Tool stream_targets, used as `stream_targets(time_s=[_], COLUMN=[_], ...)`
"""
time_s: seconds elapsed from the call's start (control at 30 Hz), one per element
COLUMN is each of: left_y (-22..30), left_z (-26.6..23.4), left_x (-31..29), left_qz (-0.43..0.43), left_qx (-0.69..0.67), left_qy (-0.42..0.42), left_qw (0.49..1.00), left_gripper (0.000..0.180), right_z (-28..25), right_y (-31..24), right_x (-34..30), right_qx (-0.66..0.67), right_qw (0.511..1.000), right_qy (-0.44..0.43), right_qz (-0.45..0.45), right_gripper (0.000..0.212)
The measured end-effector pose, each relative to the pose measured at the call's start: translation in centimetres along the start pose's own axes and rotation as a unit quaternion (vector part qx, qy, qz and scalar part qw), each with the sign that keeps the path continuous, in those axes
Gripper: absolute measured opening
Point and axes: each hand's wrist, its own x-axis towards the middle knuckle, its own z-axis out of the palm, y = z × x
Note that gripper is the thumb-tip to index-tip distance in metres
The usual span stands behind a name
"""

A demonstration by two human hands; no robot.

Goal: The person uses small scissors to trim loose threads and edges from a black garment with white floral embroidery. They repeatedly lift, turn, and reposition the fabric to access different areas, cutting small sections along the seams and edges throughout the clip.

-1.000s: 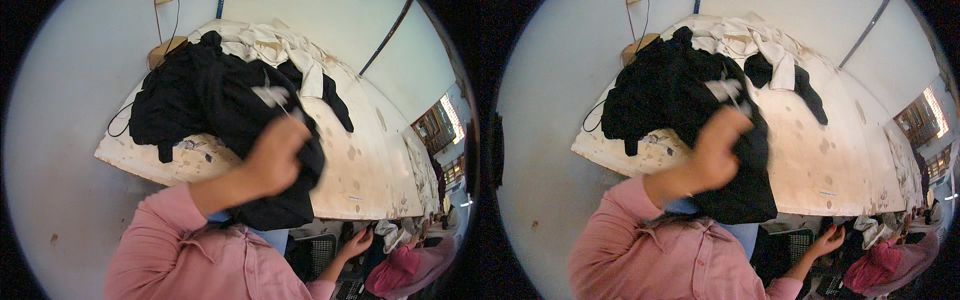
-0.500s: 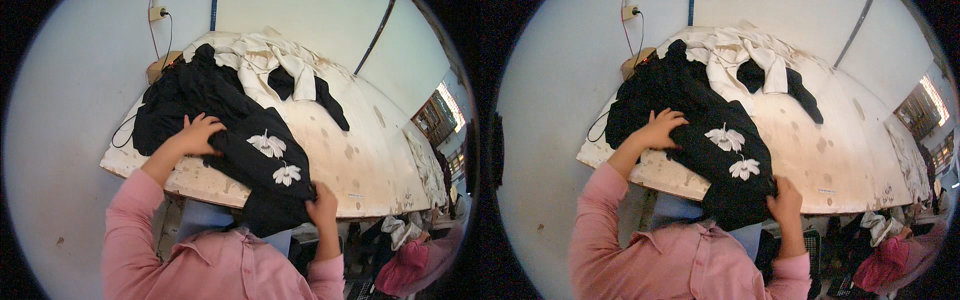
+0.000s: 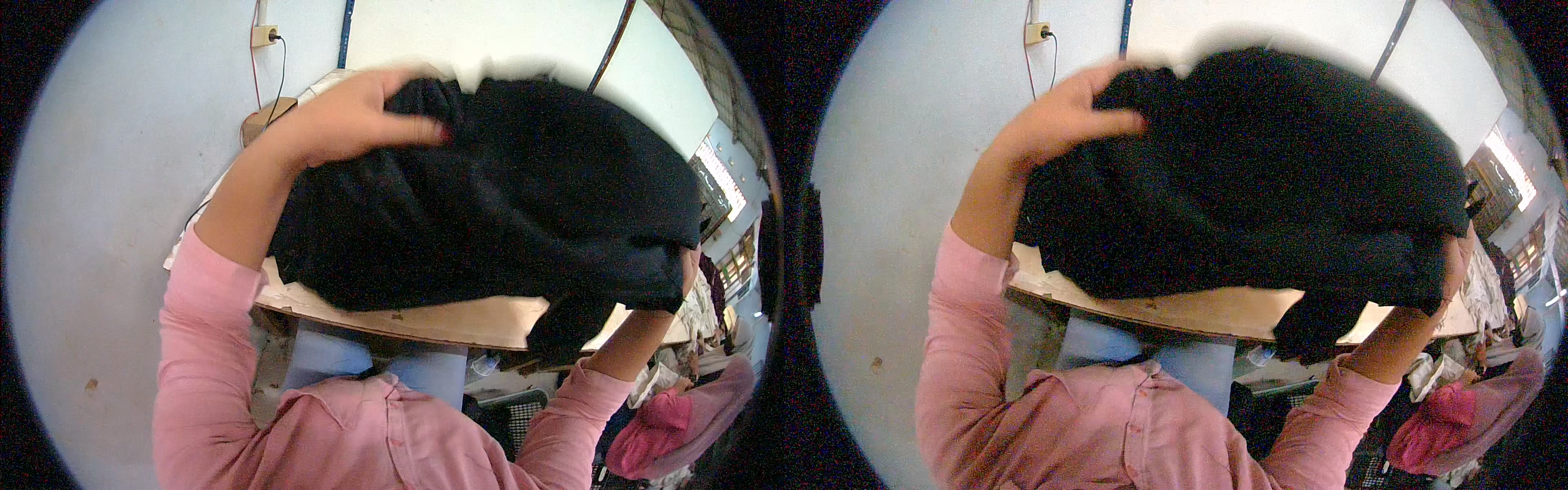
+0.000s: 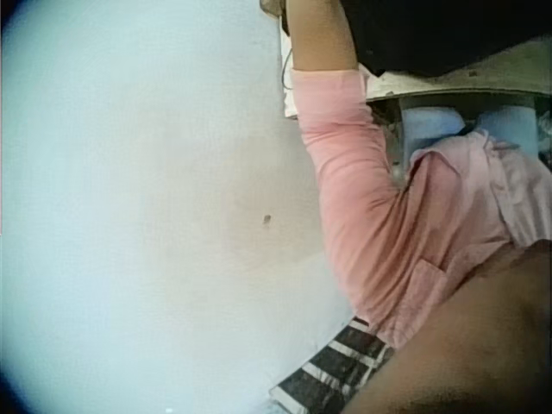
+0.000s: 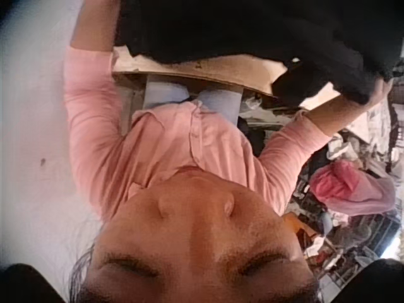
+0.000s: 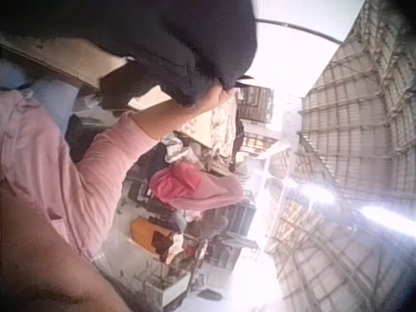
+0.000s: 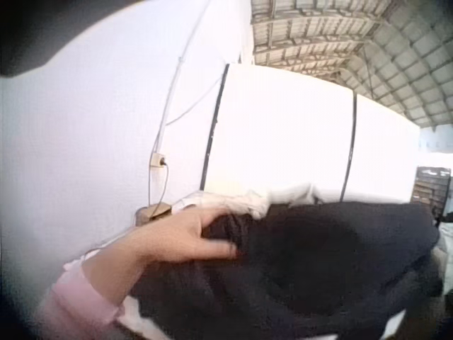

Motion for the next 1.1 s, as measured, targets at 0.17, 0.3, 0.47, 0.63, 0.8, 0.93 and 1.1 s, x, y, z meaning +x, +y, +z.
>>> stream_targets(time_s=[0.17, 0.3, 0.47, 0.63, 0.8, 0.93, 1.1], left_y=[-2.3, -0.5, -5.5, -5.1, -4.7, -10.7, -5.6], left_z=[-5.0, -6.9, -14.6, -10.7, -12.1, -10.5, -7.3], left_x=[0.5, 2.7, 0.9, -1.0, -3.6, -0.5, -1.5], left_qz=[-0.051, -0.155, -0.044, -0.123, -0.138, -0.081, 0.184], left_qx=[-0.132, 0.364, 0.341, 0.08, -0.026, 0.391, 0.395], left_qy=[-0.073, -0.077, 0.158, 0.156, -0.038, 0.142, 0.454], left_qw=[0.987, 0.915, 0.926, 0.977, 0.989, 0.906, 0.777], left_gripper=[0.081, 0.068, 0.028, 0.037, 0.039, 0.03, 0.022], right_z=[1.8, 1.2, -4.1, -5.9, -8.6, -6.4, -5.4], right_y=[0.3, 2.6, 7.1, 4.9, 6.0, 9.6, 8.9], right_x=[2.1, 3.5, 5.9, 5.4, 5.3, 6.0, 3.9], right_qx=[-0.395, -0.522, -0.561, -0.437, -0.209, -0.57, -0.359], right_qw=[0.911, 0.84, 0.826, 0.888, 0.97, 0.818, 0.923], right_qy=[-0.098, -0.123, -0.057, 0.1, 0.074, -0.027, 0.127], right_qz=[0.064, 0.081, 0.028, 0.104, 0.097, 0.08, 0.056], right_gripper=[0.047, 0.042, 0.041, 0.038, 0.035, 0.038, 0.034])
